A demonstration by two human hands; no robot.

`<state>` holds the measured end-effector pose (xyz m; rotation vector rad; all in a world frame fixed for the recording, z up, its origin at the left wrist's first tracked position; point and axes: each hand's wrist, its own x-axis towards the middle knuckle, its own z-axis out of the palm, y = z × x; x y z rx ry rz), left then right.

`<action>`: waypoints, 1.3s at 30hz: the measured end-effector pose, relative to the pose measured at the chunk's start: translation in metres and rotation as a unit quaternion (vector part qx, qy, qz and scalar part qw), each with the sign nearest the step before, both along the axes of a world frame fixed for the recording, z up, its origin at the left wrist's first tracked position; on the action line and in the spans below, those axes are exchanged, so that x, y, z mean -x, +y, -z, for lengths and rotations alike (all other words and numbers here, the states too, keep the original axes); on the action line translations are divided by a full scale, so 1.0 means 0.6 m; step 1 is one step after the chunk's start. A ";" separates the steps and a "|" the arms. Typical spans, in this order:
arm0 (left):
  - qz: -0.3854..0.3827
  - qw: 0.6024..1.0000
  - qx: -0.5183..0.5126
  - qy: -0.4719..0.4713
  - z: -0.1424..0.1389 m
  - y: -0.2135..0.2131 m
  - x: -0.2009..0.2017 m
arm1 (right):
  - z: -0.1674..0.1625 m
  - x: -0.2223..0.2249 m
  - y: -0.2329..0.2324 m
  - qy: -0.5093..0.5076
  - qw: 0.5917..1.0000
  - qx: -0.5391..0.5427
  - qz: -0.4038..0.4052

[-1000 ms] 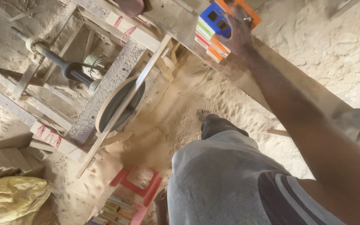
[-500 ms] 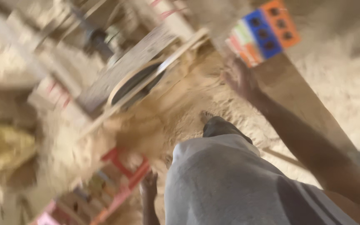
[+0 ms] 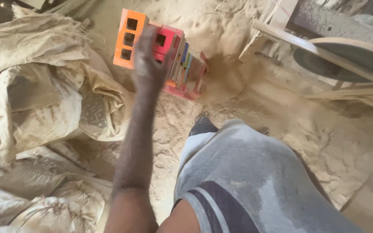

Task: The person repeatedly picks up small, colorful wooden blocks and presses their edges against a rotating grinding wheel to smooth them. After smoothing each block, the person places it on a nearby stack of finished pieces.

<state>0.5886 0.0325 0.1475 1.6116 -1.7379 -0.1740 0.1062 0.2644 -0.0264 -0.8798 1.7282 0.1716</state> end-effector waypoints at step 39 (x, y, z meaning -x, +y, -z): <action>0.212 0.741 -0.480 0.418 0.250 0.038 0.922 | -0.053 0.305 -0.210 -0.277 0.775 0.413 0.391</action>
